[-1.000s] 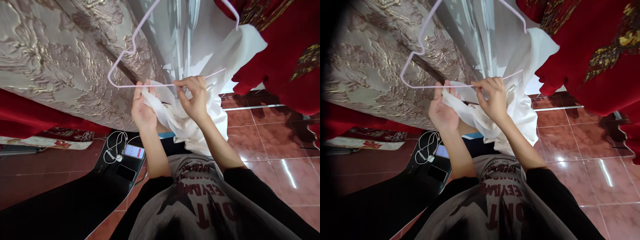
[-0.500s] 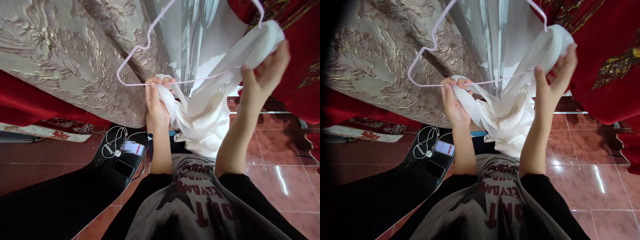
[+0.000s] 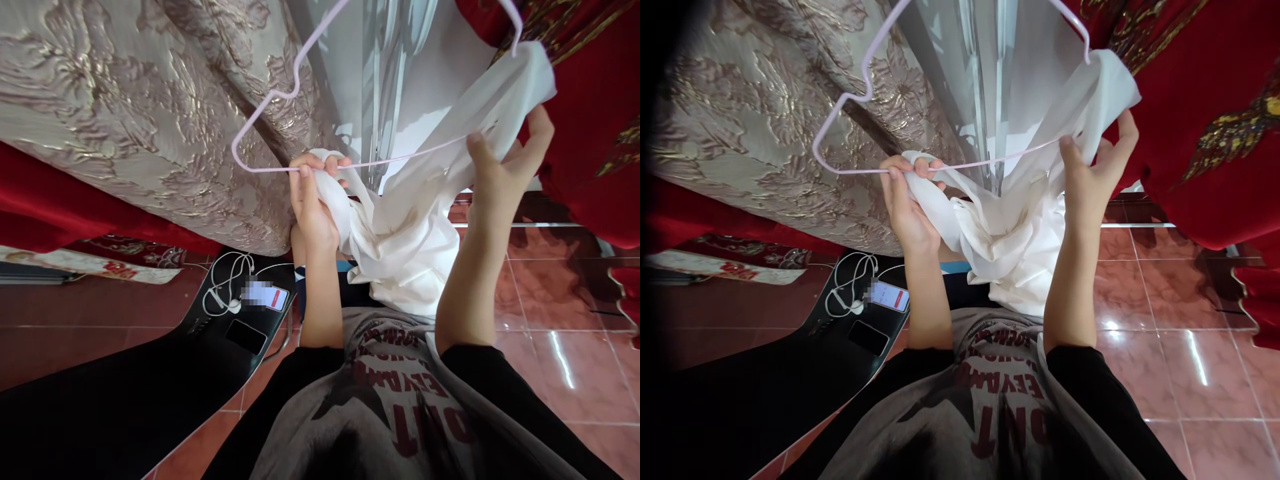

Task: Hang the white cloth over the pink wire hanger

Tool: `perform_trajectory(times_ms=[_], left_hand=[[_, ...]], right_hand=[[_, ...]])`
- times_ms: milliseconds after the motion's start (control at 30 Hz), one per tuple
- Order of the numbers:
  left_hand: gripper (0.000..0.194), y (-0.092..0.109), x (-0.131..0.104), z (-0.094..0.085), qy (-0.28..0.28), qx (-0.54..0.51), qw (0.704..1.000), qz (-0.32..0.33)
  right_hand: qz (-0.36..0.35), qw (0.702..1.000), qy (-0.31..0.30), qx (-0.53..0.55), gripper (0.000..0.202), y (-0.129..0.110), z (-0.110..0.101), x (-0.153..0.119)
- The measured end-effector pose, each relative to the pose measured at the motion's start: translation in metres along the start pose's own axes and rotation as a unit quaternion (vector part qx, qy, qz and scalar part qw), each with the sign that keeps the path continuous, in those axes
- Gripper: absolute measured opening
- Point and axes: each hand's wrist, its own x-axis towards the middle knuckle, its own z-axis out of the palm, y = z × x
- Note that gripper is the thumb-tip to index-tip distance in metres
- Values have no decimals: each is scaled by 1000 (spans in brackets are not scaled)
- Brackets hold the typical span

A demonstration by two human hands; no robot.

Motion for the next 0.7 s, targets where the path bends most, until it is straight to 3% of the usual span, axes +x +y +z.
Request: perform_trajectory(times_ms=[100,200,300,400,567,700], left_hand=[[38,-1,1,-1,9,8,1000,-7],[37,-2,1,-1,10,0,1000,-13],[31,-1,1,0,-9,-37,999,-4],[24,1,0,1,-31,-72,997,6],[21,0,-2,3,-47,-89,995,14],[23,-2,-1,3,-43,-94,995,12]], right_hand=[[4,996,87,14,52,-13,-5,6],[71,994,81,-33,12,-50,-13,9],[134,989,9,-54,27,-87,-19,10],[171,984,-36,-26,35,-106,-20,12],[123,992,-19,2,38,-107,-19,19],[120,991,-58,-26,45,-106,-23,24]])
